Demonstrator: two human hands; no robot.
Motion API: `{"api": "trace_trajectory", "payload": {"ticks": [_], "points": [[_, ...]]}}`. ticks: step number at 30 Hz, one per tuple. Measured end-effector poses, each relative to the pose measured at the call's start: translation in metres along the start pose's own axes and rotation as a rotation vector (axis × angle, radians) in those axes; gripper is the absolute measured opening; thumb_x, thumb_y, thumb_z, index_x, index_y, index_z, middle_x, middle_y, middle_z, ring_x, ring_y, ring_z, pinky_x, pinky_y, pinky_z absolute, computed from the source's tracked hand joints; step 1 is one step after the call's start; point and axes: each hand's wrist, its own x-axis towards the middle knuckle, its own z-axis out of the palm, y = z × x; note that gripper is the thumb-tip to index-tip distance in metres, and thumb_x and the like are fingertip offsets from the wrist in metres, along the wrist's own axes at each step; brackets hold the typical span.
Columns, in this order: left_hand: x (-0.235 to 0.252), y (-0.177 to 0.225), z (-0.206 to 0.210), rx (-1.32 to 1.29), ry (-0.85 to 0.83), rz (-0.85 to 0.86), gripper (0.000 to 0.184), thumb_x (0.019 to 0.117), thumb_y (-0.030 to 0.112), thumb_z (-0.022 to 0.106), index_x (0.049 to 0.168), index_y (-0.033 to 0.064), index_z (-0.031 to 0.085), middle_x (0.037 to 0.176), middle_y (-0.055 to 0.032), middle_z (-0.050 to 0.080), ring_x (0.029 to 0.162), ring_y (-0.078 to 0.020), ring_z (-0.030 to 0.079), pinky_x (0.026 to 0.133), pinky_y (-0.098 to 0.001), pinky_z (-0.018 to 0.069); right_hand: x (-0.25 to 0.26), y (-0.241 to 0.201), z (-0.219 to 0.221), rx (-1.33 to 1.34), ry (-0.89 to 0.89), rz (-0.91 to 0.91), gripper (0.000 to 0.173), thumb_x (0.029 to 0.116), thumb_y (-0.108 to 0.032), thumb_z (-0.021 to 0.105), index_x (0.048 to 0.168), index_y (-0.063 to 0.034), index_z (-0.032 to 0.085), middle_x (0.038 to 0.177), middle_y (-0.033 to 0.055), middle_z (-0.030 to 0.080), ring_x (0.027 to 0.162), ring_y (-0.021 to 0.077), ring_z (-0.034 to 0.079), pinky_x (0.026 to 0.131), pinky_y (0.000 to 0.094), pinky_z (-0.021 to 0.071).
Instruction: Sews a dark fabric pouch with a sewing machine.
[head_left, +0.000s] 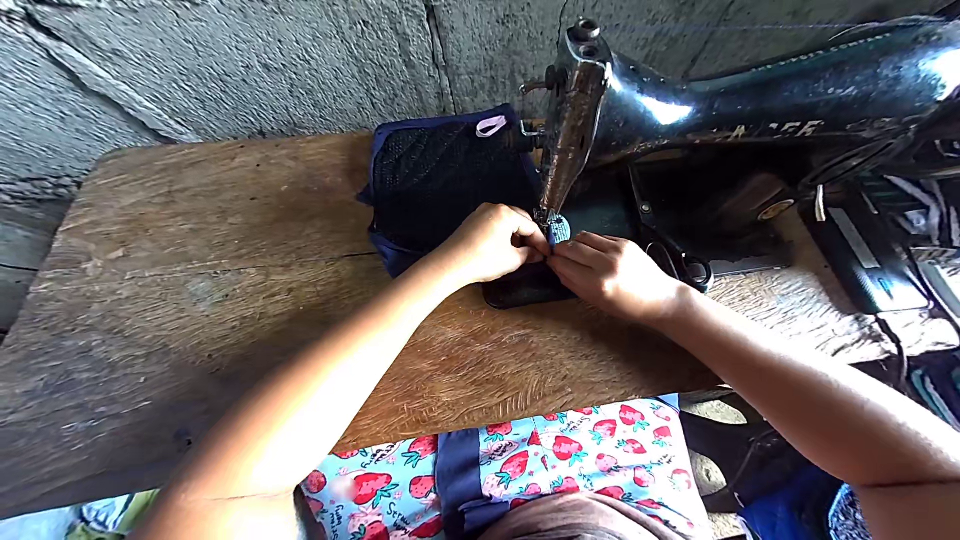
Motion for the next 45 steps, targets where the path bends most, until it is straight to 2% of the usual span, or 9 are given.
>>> {"api": "trace_trajectory", "payload": {"ticks": [4, 6, 11, 17, 21, 24, 29, 38, 45], "points": [[-0.004, -0.015, 0.003, -0.018, 0.073, 0.150, 0.010, 0.0867, 0.004, 0.074, 0.097, 0.0042, 0.077, 0.093, -0.0069, 0.070, 0.071, -0.0056, 0.060, 0.065, -0.0185, 0.0490, -0.003, 0.008, -0.005, 0.033, -0.067, -0.038, 0.017, 0.0952, 0.001, 0.057, 0.096, 0.0019, 0.074, 0.096, 0.0149, 0.073, 0.093, 0.0294, 0.071, 0.074, 0.0385, 0.0584], [-0.009, -0.016, 0.006, 0.000, 0.143, 0.198, 0.011, 0.0860, 0.004, 0.076, 0.097, 0.0028, 0.076, 0.092, -0.0075, 0.068, 0.072, -0.0059, 0.060, 0.065, -0.0178, 0.0502, -0.004, 0.008, -0.005, 0.035, -0.066, -0.028, 0.019, 0.0951, 0.001, 0.056, 0.097, 0.0012, 0.075, 0.098, 0.0146, 0.073, 0.095, 0.0295, 0.071, 0.076, 0.0391, 0.0583], [-0.028, -0.011, 0.018, 0.329, 0.256, 0.411, 0.016, 0.0900, 0.006, 0.062, 0.091, 0.0028, 0.078, 0.094, -0.0118, 0.072, 0.091, -0.0263, 0.069, 0.081, -0.0390, 0.0569, -0.003, -0.005, 0.002, 0.025, -0.027, 0.101, 0.018, 0.0904, -0.008, 0.058, 0.089, 0.0011, 0.074, 0.095, 0.0158, 0.073, 0.095, 0.0318, 0.071, 0.075, 0.0402, 0.0585], [-0.023, -0.006, 0.018, 0.094, 0.249, 0.104, 0.007, 0.0874, 0.006, 0.074, 0.092, 0.0043, 0.078, 0.092, -0.0085, 0.072, 0.076, -0.0115, 0.068, 0.072, -0.0253, 0.0569, 0.000, -0.002, 0.001, 0.304, 0.057, 0.433, 0.013, 0.0921, -0.011, 0.067, 0.094, -0.0033, 0.077, 0.094, 0.0100, 0.075, 0.090, 0.0205, 0.071, 0.082, 0.0326, 0.0584], [-0.020, -0.006, 0.018, 0.074, 0.221, 0.080, 0.004, 0.0874, 0.006, 0.075, 0.090, 0.0039, 0.077, 0.090, -0.0079, 0.071, 0.079, -0.0122, 0.067, 0.074, -0.0270, 0.0554, 0.007, 0.011, -0.007, 0.354, -0.098, 0.426, 0.028, 0.0972, -0.005, 0.057, 0.120, -0.0071, 0.073, 0.102, 0.0102, 0.070, 0.084, 0.0204, 0.069, 0.074, 0.0386, 0.0590], [-0.021, -0.005, 0.020, 0.077, 0.252, 0.059, 0.008, 0.0864, 0.006, 0.077, 0.092, 0.0025, 0.074, 0.088, -0.0089, 0.071, 0.074, -0.0144, 0.066, 0.070, -0.0296, 0.0553, 0.013, 0.026, -0.009, 0.394, -0.243, 0.344, 0.024, 0.1031, -0.011, 0.052, 0.113, -0.0072, 0.074, 0.106, 0.0107, 0.073, 0.094, 0.0250, 0.071, 0.082, 0.0475, 0.0579], [-0.024, -0.006, 0.021, 0.104, 0.274, 0.112, 0.004, 0.0868, 0.004, 0.074, 0.090, 0.0064, 0.074, 0.094, -0.0066, 0.071, 0.080, -0.0168, 0.068, 0.072, -0.0370, 0.0572, 0.015, 0.031, -0.012, 0.351, -0.294, 0.281, 0.017, 0.1035, -0.012, 0.054, 0.106, -0.0036, 0.068, 0.097, 0.0127, 0.070, 0.089, 0.0274, 0.071, 0.078, 0.0468, 0.0577], [-0.025, -0.005, 0.018, 0.256, 0.188, 0.195, 0.020, 0.0922, 0.005, 0.066, 0.100, 0.0144, 0.082, 0.101, -0.0059, 0.072, 0.090, -0.0211, 0.071, 0.076, -0.0434, 0.0584, 0.011, 0.033, -0.017, 0.210, -0.302, 0.202, 0.019, 0.1002, -0.011, 0.050, 0.096, -0.0027, 0.066, 0.095, 0.0136, 0.067, 0.094, 0.0301, 0.069, 0.077, 0.0428, 0.0568], [-0.024, -0.004, 0.021, 0.270, 0.217, 0.227, 0.018, 0.0927, 0.006, 0.064, 0.099, 0.0110, 0.081, 0.100, -0.0080, 0.072, 0.087, -0.0226, 0.071, 0.072, -0.0436, 0.0582, 0.005, 0.028, -0.013, 0.399, -0.166, 0.350, 0.010, 0.0955, -0.006, 0.064, 0.098, -0.0019, 0.072, 0.092, 0.0118, 0.068, 0.082, 0.0203, 0.067, 0.076, 0.0328, 0.0576]]}}
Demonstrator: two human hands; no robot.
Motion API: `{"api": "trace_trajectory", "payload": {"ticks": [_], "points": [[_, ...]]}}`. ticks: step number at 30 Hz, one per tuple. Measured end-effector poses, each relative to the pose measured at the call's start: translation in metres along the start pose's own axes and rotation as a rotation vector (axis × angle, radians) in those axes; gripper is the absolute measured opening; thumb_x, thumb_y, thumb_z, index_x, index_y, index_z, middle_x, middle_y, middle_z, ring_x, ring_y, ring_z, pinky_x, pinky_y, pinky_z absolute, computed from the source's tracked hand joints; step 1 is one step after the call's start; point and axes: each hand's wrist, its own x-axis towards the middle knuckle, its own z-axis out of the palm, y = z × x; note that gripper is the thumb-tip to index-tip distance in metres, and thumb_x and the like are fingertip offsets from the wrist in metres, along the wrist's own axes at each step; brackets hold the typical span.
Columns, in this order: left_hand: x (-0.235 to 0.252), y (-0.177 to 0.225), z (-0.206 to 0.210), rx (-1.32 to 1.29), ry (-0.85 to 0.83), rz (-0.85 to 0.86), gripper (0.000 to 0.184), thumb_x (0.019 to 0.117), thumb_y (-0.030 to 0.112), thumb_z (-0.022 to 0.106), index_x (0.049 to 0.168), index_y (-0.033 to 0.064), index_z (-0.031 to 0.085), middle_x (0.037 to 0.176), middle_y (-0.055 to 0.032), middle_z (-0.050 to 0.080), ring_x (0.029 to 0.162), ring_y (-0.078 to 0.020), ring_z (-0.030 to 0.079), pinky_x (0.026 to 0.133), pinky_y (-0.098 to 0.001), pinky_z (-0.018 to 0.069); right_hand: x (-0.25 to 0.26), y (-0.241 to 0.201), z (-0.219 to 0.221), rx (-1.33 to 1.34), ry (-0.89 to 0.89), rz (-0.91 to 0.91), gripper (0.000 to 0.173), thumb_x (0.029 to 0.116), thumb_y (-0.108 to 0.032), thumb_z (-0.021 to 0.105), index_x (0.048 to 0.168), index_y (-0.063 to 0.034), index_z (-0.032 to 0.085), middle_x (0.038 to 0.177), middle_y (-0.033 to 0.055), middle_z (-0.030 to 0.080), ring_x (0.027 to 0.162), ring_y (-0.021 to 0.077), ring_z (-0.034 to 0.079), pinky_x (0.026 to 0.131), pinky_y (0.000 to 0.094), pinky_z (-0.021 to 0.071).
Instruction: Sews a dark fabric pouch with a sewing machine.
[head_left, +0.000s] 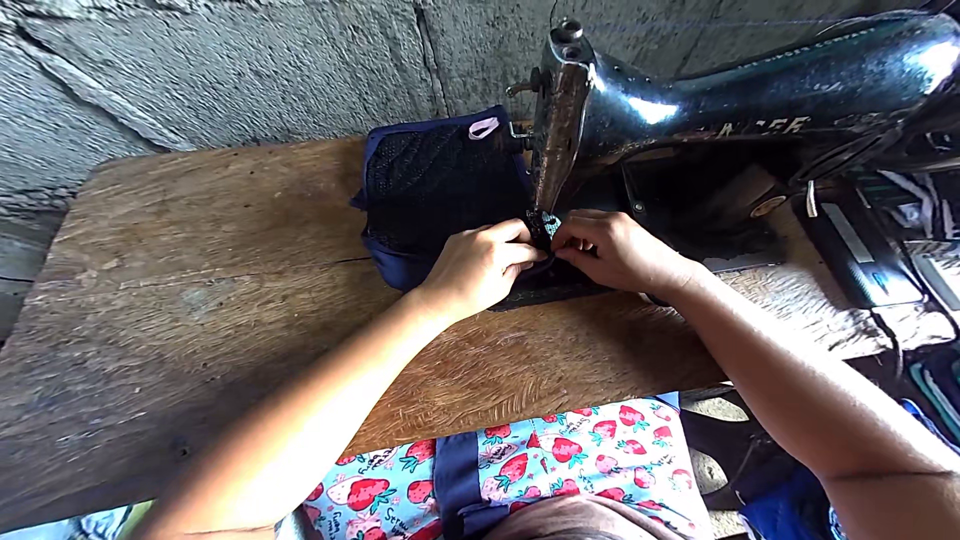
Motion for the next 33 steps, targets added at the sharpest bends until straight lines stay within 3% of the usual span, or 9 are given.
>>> {"api": "trace_trajectory", "payload": {"ticks": [4, 8, 10, 13, 17, 23, 27, 30, 33], "points": [[-0.002, -0.001, 0.003, 0.025, 0.043, 0.060, 0.020, 0.0938, 0.005, 0.063, 0.099, 0.0118, 0.081, 0.103, -0.0092, 0.071, 0.086, -0.0228, 0.071, 0.069, -0.0415, 0.0584, 0.002, -0.001, -0.001, -0.094, -0.066, 0.003, 0.011, 0.0963, -0.004, 0.060, 0.096, 0.0000, 0.070, 0.095, 0.0147, 0.067, 0.091, 0.0282, 0.067, 0.082, 0.0414, 0.0564], [-0.001, -0.002, 0.001, 0.080, -0.001, 0.096, 0.027, 0.0925, 0.003, 0.060, 0.104, 0.0147, 0.082, 0.102, -0.0099, 0.070, 0.085, -0.0245, 0.070, 0.067, -0.0414, 0.0573, 0.003, -0.001, -0.002, -0.161, -0.087, -0.012, 0.012, 0.0964, -0.007, 0.059, 0.094, -0.0007, 0.069, 0.095, 0.0153, 0.067, 0.095, 0.0317, 0.067, 0.081, 0.0448, 0.0561], [-0.001, 0.000, 0.000, 0.087, -0.021, 0.086, 0.028, 0.0909, 0.001, 0.061, 0.105, 0.0134, 0.082, 0.103, -0.0112, 0.069, 0.086, -0.0265, 0.069, 0.068, -0.0433, 0.0573, 0.003, 0.000, -0.002, -0.113, -0.061, 0.017, 0.012, 0.0963, -0.006, 0.060, 0.097, 0.0003, 0.070, 0.096, 0.0154, 0.067, 0.092, 0.0296, 0.067, 0.080, 0.0428, 0.0564], [-0.001, 0.000, 0.000, 0.061, -0.037, 0.059, 0.028, 0.0912, 0.001, 0.061, 0.105, 0.0134, 0.082, 0.100, -0.0104, 0.070, 0.089, -0.0259, 0.070, 0.071, -0.0442, 0.0580, -0.002, -0.003, -0.006, 0.029, 0.029, 0.224, 0.013, 0.0959, -0.003, 0.063, 0.104, 0.0003, 0.072, 0.100, 0.0138, 0.071, 0.086, 0.0206, 0.069, 0.079, 0.0364, 0.0586], [0.000, -0.001, 0.000, 0.040, -0.054, 0.040, 0.027, 0.0926, 0.002, 0.061, 0.105, 0.0135, 0.082, 0.100, -0.0096, 0.070, 0.088, -0.0248, 0.070, 0.073, -0.0441, 0.0579, -0.003, -0.011, -0.010, 0.145, 0.025, 0.483, 0.009, 0.0946, -0.016, 0.073, 0.097, -0.0101, 0.079, 0.091, 0.0028, 0.075, 0.081, 0.0091, 0.068, 0.078, 0.0328, 0.0565], [0.000, 0.000, 0.000, 0.036, -0.056, 0.034, 0.026, 0.0925, 0.001, 0.062, 0.104, 0.0126, 0.082, 0.102, -0.0104, 0.071, 0.090, -0.0259, 0.070, 0.074, -0.0446, 0.0578, 0.006, -0.023, -0.005, 0.183, 0.020, 0.680, 0.020, 0.0972, -0.030, 0.072, 0.092, -0.0123, 0.079, 0.075, -0.0009, 0.070, 0.058, 0.0069, 0.057, 0.058, 0.0323, 0.0492], [0.000, 0.000, 0.000, 0.042, -0.055, 0.035, 0.027, 0.0917, 0.000, 0.061, 0.104, 0.0129, 0.082, 0.102, -0.0109, 0.071, 0.091, -0.0270, 0.070, 0.075, -0.0448, 0.0575, 0.014, -0.030, -0.003, 0.181, -0.009, 0.747, 0.019, 0.0948, -0.031, 0.075, 0.092, -0.0128, 0.079, 0.078, 0.0008, 0.071, 0.061, 0.0103, 0.061, 0.061, 0.0364, 0.0521], [0.000, 0.000, 0.000, 0.042, -0.061, 0.029, 0.027, 0.0925, 0.001, 0.061, 0.105, 0.0136, 0.082, 0.100, -0.0100, 0.070, 0.089, -0.0258, 0.070, 0.073, -0.0443, 0.0573, 0.012, -0.028, -0.001, 0.198, 0.026, 0.716, 0.013, 0.0949, -0.025, 0.074, 0.092, -0.0123, 0.078, 0.078, 0.0005, 0.071, 0.062, 0.0095, 0.061, 0.061, 0.0348, 0.0513], [0.000, 0.002, -0.001, 0.026, -0.060, 0.011, 0.023, 0.0936, 0.003, 0.062, 0.102, 0.0111, 0.081, 0.100, -0.0105, 0.071, 0.090, -0.0260, 0.070, 0.075, -0.0454, 0.0580, 0.002, -0.027, 0.007, 0.150, 0.162, 0.454, 0.011, 0.0954, -0.017, 0.071, 0.090, -0.0084, 0.075, 0.079, 0.0004, 0.069, 0.061, 0.0044, 0.058, 0.057, 0.0236, 0.0493]]}}
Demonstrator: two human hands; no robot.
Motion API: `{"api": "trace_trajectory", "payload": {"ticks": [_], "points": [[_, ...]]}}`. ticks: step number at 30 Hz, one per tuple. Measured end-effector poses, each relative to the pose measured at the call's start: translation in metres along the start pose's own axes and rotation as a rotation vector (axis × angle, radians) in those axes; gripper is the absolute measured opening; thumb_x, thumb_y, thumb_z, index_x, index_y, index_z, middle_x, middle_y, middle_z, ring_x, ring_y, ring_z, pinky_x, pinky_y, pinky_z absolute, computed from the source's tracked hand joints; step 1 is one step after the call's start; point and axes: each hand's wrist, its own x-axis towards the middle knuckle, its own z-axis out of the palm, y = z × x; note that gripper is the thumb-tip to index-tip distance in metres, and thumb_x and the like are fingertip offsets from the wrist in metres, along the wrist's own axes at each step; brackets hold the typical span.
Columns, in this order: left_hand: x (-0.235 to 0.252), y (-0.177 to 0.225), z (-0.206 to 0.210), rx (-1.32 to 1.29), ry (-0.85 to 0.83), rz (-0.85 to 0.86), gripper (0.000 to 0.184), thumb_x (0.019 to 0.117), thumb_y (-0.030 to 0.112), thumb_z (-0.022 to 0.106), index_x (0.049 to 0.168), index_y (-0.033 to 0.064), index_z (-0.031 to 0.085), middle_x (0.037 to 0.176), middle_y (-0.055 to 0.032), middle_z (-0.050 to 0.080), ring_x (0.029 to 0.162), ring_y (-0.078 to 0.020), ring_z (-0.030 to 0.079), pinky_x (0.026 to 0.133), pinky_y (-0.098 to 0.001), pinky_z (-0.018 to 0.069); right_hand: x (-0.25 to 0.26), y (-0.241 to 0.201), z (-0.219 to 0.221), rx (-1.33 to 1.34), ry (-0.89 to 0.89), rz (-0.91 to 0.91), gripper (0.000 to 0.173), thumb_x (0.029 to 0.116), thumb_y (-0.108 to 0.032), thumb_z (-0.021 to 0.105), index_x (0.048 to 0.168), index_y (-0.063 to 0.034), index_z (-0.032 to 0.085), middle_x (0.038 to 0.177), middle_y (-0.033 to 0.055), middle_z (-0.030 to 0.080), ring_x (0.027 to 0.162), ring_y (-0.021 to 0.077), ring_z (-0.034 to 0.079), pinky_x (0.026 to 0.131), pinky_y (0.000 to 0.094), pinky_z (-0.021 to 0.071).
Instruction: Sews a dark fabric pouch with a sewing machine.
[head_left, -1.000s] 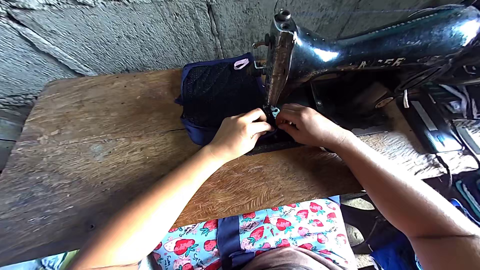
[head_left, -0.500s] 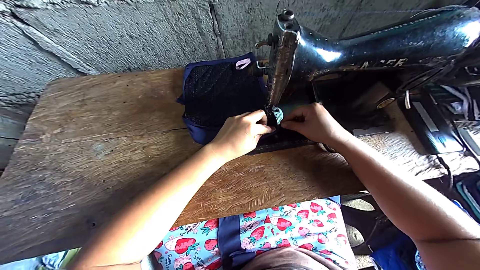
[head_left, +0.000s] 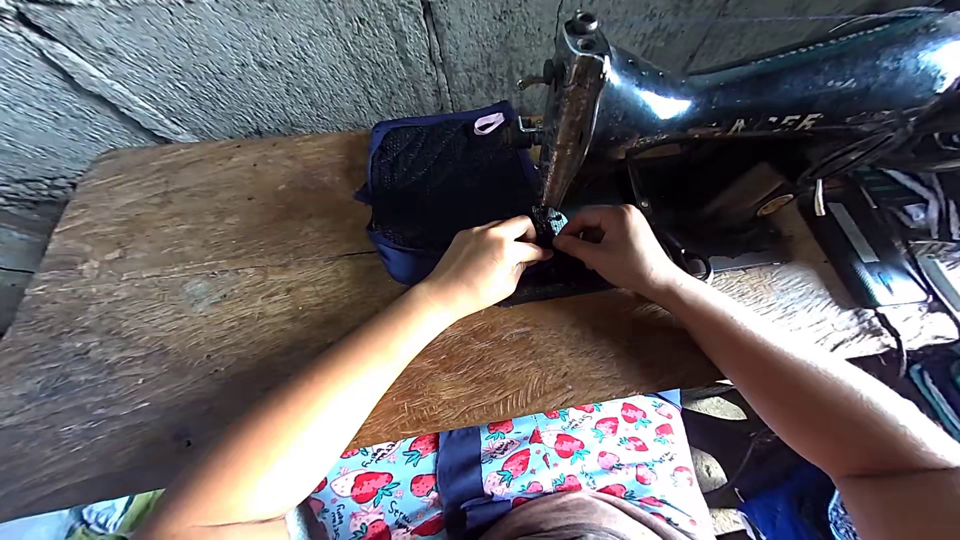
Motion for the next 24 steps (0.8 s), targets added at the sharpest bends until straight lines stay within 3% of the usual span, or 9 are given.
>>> {"api": "trace_trajectory", "payload": {"ticks": [3, 5, 10, 14, 18, 24], "points": [[0.001, 0.000, -0.001, -0.011, 0.001, -0.019, 0.020, 0.0934, 0.005, 0.063, 0.099, 0.0106, 0.081, 0.100, -0.0102, 0.071, 0.090, -0.0258, 0.071, 0.075, -0.0456, 0.0581, -0.002, 0.012, 0.008, -0.152, 0.089, -0.369, 0.013, 0.0932, -0.013, 0.066, 0.088, -0.0037, 0.075, 0.087, 0.0081, 0.071, 0.072, 0.0149, 0.066, 0.063, 0.0313, 0.0551], [0.001, 0.000, -0.001, -0.012, -0.004, -0.025, 0.018, 0.0931, 0.006, 0.063, 0.096, 0.0095, 0.081, 0.100, -0.0105, 0.071, 0.089, -0.0259, 0.071, 0.074, -0.0458, 0.0578, -0.002, 0.014, 0.009, -0.215, 0.082, -0.448, 0.014, 0.0945, -0.013, 0.065, 0.089, -0.0037, 0.075, 0.090, 0.0102, 0.072, 0.073, 0.0187, 0.068, 0.062, 0.0350, 0.0565], [0.000, -0.003, 0.000, -0.027, -0.015, -0.039, 0.020, 0.0943, 0.006, 0.062, 0.099, 0.0104, 0.081, 0.103, -0.0094, 0.071, 0.091, -0.0246, 0.071, 0.076, -0.0463, 0.0577, -0.004, 0.011, 0.001, -0.091, 0.029, -0.248, 0.016, 0.0913, -0.007, 0.062, 0.098, -0.0028, 0.077, 0.092, 0.0092, 0.072, 0.069, 0.0107, 0.064, 0.064, 0.0255, 0.0549], [-0.001, -0.003, 0.001, -0.057, 0.017, -0.039, 0.019, 0.0934, 0.005, 0.064, 0.098, 0.0103, 0.081, 0.102, -0.0077, 0.073, 0.092, -0.0226, 0.071, 0.078, -0.0441, 0.0579, -0.006, 0.011, 0.000, -0.041, 0.019, -0.219, 0.014, 0.0898, -0.016, 0.076, 0.098, -0.0045, 0.077, 0.091, 0.0067, 0.072, 0.073, 0.0079, 0.067, 0.067, 0.0220, 0.0572], [0.000, -0.002, 0.000, -0.059, 0.016, -0.050, 0.018, 0.0935, 0.005, 0.064, 0.096, 0.0096, 0.081, 0.102, -0.0074, 0.074, 0.092, -0.0222, 0.072, 0.078, -0.0442, 0.0579, -0.006, 0.011, 0.003, -0.081, 0.019, -0.266, 0.014, 0.0907, -0.016, 0.075, 0.100, -0.0066, 0.080, 0.094, 0.0065, 0.073, 0.080, 0.0102, 0.068, 0.072, 0.0239, 0.0573], [0.000, 0.002, 0.000, -0.041, 0.006, -0.084, 0.019, 0.0945, 0.005, 0.063, 0.099, 0.0098, 0.081, 0.104, -0.0090, 0.073, 0.096, -0.0249, 0.071, 0.080, -0.0457, 0.0574, -0.005, 0.004, 0.004, -0.057, -0.023, -0.064, 0.009, 0.0927, -0.015, 0.073, 0.097, -0.0084, 0.078, 0.091, 0.0041, 0.073, 0.076, 0.0106, 0.066, 0.072, 0.0316, 0.0552]]}}
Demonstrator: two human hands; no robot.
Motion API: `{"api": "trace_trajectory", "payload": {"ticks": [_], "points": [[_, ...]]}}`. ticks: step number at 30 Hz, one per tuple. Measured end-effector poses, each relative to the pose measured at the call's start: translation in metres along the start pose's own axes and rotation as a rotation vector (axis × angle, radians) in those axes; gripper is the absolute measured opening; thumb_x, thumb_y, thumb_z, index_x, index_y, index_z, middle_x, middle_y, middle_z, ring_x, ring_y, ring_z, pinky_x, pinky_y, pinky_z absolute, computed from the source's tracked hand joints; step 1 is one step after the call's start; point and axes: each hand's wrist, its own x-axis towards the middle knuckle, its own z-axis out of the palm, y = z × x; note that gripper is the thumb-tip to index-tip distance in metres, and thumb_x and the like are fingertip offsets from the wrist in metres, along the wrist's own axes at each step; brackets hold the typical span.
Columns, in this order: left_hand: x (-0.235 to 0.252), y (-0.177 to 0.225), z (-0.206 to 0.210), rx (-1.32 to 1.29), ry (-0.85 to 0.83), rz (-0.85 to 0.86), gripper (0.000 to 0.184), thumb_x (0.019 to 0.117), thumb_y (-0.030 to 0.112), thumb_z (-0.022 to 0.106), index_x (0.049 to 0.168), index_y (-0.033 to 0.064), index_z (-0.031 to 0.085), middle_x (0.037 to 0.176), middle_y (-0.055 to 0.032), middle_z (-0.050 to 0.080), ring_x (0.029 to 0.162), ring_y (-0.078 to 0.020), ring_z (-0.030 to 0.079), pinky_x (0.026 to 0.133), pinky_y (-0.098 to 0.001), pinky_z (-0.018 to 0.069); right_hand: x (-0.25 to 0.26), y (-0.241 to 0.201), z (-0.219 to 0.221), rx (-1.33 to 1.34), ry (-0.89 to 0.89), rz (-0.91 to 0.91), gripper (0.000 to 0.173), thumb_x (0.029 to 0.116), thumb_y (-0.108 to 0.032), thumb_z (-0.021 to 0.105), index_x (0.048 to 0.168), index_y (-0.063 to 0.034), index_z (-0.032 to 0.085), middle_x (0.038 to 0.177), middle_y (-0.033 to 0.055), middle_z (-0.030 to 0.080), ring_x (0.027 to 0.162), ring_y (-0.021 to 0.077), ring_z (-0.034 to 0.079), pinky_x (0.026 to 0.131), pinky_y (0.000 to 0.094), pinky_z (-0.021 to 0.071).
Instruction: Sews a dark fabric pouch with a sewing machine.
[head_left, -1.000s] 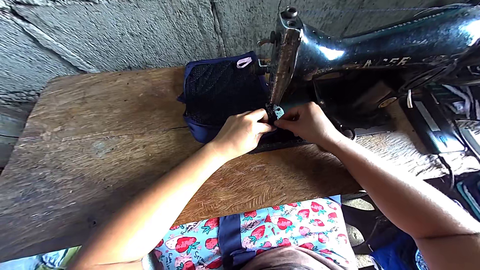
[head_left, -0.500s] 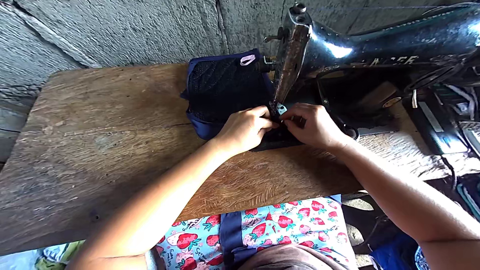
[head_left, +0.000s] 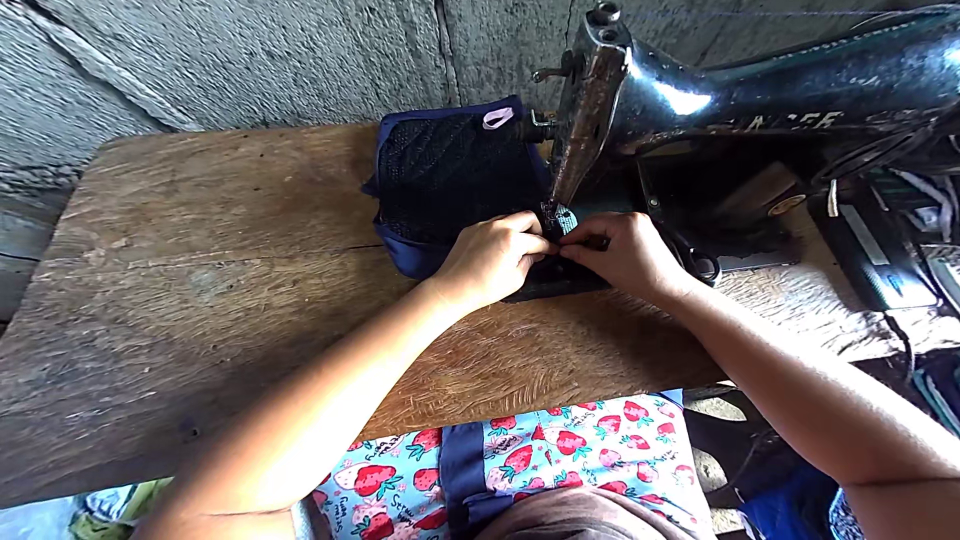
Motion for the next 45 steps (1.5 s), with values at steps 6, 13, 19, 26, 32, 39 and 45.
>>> {"api": "trace_trajectory", "payload": {"ticks": [6, 13, 19, 26, 32, 39, 45], "points": [[-0.001, -0.002, 0.002, -0.015, 0.053, 0.021, 0.016, 0.0932, 0.005, 0.065, 0.095, 0.0084, 0.081, 0.102, -0.0075, 0.075, 0.094, -0.0228, 0.072, 0.079, -0.0450, 0.0582, -0.002, -0.006, 0.003, -0.021, 0.001, 0.042, 0.010, 0.0960, -0.014, 0.067, 0.098, -0.0059, 0.074, 0.089, 0.0064, 0.069, 0.072, 0.0144, 0.062, 0.066, 0.0354, 0.0531], [-0.001, -0.001, 0.004, 0.008, 0.058, -0.010, 0.017, 0.0935, 0.006, 0.065, 0.097, 0.0096, 0.081, 0.101, -0.0083, 0.074, 0.094, -0.0250, 0.072, 0.078, -0.0470, 0.0580, 0.000, 0.007, 0.006, 0.087, 0.046, -0.083, 0.007, 0.0914, -0.014, 0.071, 0.092, -0.0082, 0.075, 0.086, 0.0001, 0.067, 0.065, 0.0025, 0.056, 0.059, 0.0197, 0.0483], [0.008, 0.003, -0.004, -0.056, -0.005, -0.132, 0.013, 0.0897, 0.006, 0.072, 0.100, 0.0094, 0.080, 0.100, -0.0072, 0.075, 0.087, -0.0234, 0.072, 0.075, -0.0497, 0.0566, 0.000, 0.014, 0.007, -0.125, 0.008, -0.323, 0.011, 0.0951, -0.012, 0.065, 0.095, -0.0052, 0.074, 0.091, 0.0084, 0.070, 0.071, 0.0179, 0.065, 0.063, 0.0369, 0.0549], [0.011, -0.008, -0.004, -0.053, -0.016, 0.013, 0.012, 0.0904, 0.005, 0.069, 0.092, 0.0083, 0.081, 0.103, -0.0079, 0.074, 0.091, -0.0231, 0.072, 0.075, -0.0482, 0.0572, 0.000, 0.019, 0.005, -0.186, 0.038, -0.481, 0.012, 0.0934, -0.012, 0.066, 0.094, -0.0038, 0.075, 0.095, 0.0102, 0.073, 0.076, 0.0205, 0.071, 0.063, 0.0373, 0.0570], [0.011, -0.006, -0.005, -0.064, -0.046, -0.037, 0.012, 0.0920, 0.007, 0.069, 0.093, 0.0100, 0.081, 0.103, -0.0064, 0.075, 0.092, -0.0220, 0.072, 0.078, -0.0486, 0.0573, -0.003, 0.021, -0.009, -0.045, 0.046, -0.371, 0.013, 0.0907, -0.006, 0.067, 0.097, -0.0038, 0.079, 0.096, 0.0089, 0.074, 0.083, 0.0095, 0.070, 0.076, 0.0208, 0.0575], [0.011, -0.006, -0.006, -0.059, -0.064, -0.055, 0.013, 0.0922, 0.007, 0.069, 0.095, 0.0104, 0.081, 0.105, -0.0058, 0.075, 0.094, -0.0219, 0.072, 0.079, -0.0490, 0.0571, -0.009, 0.015, 0.007, -0.128, 0.113, -0.368, 0.015, 0.0934, -0.017, 0.070, 0.097, -0.0057, 0.080, 0.097, 0.0085, 0.075, 0.083, 0.0180, 0.072, 0.071, 0.0365, 0.0587], [0.012, -0.005, -0.006, -0.081, -0.047, -0.081, 0.012, 0.0900, 0.008, 0.073, 0.101, 0.0110, 0.079, 0.102, -0.0047, 0.075, 0.089, -0.0206, 0.072, 0.077, -0.0480, 0.0568, -0.007, 0.006, 0.013, -0.135, 0.138, -0.254, 0.011, 0.0901, -0.014, 0.068, 0.089, -0.0074, 0.077, 0.089, 0.0064, 0.072, 0.072, 0.0161, 0.067, 0.062, 0.0359, 0.0544]]}}
